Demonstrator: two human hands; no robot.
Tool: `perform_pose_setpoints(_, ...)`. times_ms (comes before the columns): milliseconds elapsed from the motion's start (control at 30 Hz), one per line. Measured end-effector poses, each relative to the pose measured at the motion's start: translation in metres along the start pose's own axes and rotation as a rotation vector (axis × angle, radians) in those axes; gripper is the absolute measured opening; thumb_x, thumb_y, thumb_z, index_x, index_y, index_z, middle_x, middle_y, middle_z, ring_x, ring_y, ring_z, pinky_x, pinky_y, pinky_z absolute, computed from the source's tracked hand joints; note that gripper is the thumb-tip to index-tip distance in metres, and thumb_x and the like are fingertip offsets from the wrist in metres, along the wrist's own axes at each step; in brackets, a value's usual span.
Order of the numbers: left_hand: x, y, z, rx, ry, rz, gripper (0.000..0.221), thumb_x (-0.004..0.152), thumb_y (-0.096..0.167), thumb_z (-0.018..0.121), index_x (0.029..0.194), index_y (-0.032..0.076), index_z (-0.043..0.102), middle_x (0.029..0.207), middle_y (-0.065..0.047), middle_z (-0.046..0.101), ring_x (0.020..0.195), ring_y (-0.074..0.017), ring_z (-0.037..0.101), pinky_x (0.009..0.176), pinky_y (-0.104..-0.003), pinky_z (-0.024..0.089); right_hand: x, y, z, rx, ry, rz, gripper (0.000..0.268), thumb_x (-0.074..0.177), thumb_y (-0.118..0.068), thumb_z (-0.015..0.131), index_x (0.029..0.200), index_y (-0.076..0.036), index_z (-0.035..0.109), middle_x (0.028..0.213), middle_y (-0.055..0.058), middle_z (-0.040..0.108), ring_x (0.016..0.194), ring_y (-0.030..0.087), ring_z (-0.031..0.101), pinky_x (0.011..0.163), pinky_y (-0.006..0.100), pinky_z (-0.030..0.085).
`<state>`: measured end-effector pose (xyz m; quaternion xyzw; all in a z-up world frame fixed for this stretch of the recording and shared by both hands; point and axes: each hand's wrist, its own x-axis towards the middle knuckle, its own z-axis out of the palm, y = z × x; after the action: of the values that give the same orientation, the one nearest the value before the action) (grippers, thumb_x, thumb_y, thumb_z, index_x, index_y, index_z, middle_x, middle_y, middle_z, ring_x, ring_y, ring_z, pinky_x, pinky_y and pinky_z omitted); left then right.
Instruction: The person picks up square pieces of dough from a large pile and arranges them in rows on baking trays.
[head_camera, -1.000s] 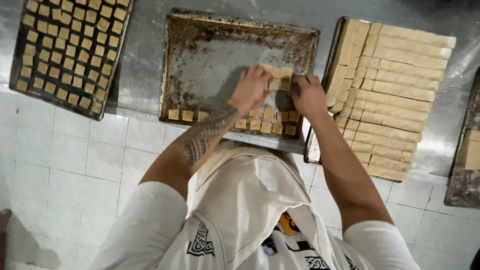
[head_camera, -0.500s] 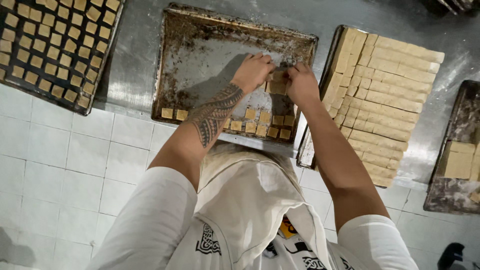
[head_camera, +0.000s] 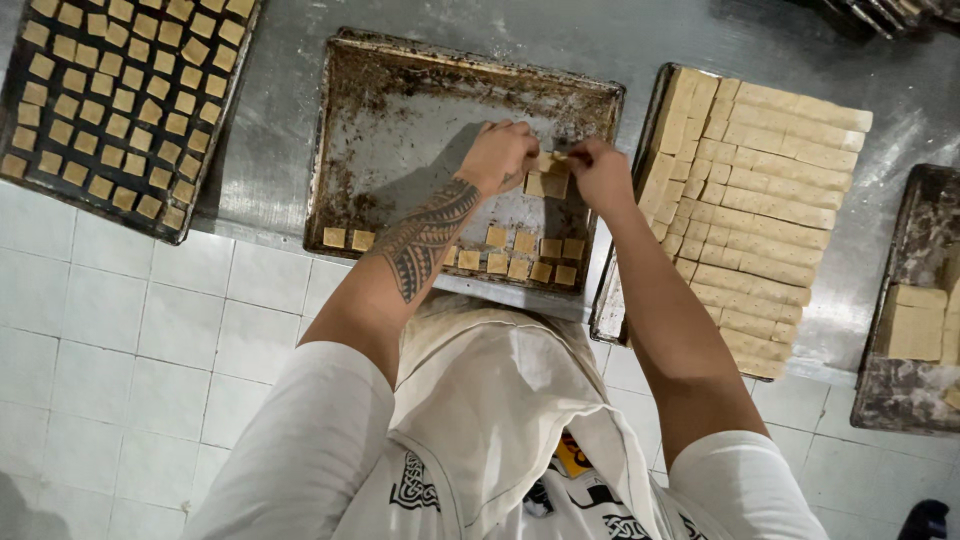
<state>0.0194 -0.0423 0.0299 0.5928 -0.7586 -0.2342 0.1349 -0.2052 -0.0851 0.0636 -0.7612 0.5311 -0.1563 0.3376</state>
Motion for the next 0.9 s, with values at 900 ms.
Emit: perform_pose_setpoints(900, -0.136, -0.039, -0.06, -0.458, 0.07, -0.197, 0.056, 0.087, 0.003, 0.069, 0.14, 0.007, 0.053, 0.093, -0.006, 0.073, 0.081, -0.0171, 0.069, 0.075, -0.032, 0.057, -0.055, -0.081, 0.056, 0.13, -0.269, 0.099, 0.021, 0.091, -0.02, 0.074, 0.105, -0.005, 0.068, 0.093, 0.018, 0.075, 0.085, 0.032, 0.073, 0.075, 0.041, 0.056)
